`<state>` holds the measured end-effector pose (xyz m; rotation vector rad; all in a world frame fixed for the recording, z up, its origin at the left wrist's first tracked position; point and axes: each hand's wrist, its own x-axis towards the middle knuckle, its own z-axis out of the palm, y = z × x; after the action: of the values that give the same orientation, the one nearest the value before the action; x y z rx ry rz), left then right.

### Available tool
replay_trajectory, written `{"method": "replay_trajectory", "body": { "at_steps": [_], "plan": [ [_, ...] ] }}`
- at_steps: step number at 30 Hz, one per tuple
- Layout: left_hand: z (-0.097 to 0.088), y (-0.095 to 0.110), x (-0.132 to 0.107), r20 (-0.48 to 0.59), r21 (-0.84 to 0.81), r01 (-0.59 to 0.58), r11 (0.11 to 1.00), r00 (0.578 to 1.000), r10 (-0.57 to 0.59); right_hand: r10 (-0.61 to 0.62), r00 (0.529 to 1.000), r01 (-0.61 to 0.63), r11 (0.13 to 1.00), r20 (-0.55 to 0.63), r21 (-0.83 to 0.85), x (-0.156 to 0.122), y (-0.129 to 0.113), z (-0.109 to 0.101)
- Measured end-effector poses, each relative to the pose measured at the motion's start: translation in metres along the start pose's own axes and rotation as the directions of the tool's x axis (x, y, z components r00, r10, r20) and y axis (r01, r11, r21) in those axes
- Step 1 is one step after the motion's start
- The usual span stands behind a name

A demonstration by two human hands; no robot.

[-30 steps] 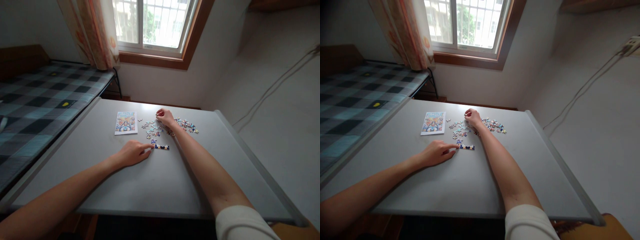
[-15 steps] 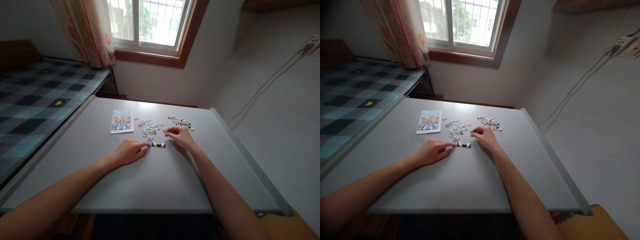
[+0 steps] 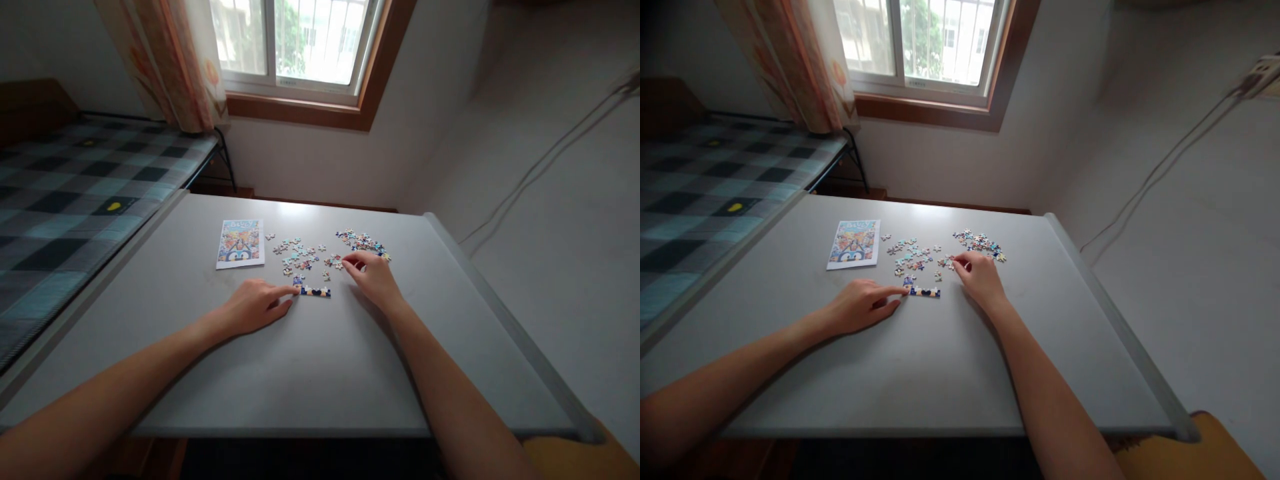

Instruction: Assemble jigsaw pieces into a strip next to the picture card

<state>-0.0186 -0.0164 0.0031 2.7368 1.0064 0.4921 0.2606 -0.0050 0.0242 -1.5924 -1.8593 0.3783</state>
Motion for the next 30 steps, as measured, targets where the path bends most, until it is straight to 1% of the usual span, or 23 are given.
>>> {"method": "replay_trajectory", "body": {
  "at_steps": [4, 8, 13, 16, 23, 30],
  "plan": [
    [0.001, 0.0, 0.0, -0.007, 0.01, 0.001, 1.0, 1.0, -0.001, -0.007, 1.0, 0.008, 0.999, 0.024, -0.045, -0.001, -0.001, -0.001],
    [0.001, 0.001, 0.0, -0.004, 0.017, 0.01, 1.0, 1.0, -0.01, -0.034, 0.995, 0.042, 0.996, 0.095, -0.082, -0.003, -0.004, -0.001],
    [-0.002, 0.004, 0.001, 0.003, 0.006, 0.013, 1.0, 1.0, -0.013, -0.114, 0.971, 0.123, 0.992, 0.212, -0.03, -0.007, -0.007, 0.001],
    [-0.002, 0.004, 0.001, 0.003, 0.004, 0.013, 1.0, 1.0, -0.013, -0.154, 0.954, 0.16, 0.987, 0.259, -0.003, -0.009, -0.006, 0.004],
    [-0.002, 0.004, 0.001, 0.0, -0.003, 0.006, 1.0, 1.0, -0.006, -0.193, 0.941, 0.196, 0.98, 0.278, 0.017, -0.009, 0.0, 0.008],
    [-0.001, 0.003, 0.001, 0.006, 0.002, 0.01, 1.0, 1.0, -0.01, -0.232, 0.932, 0.233, 0.972, 0.279, 0.031, -0.01, -0.004, 0.011]
  ]
}}
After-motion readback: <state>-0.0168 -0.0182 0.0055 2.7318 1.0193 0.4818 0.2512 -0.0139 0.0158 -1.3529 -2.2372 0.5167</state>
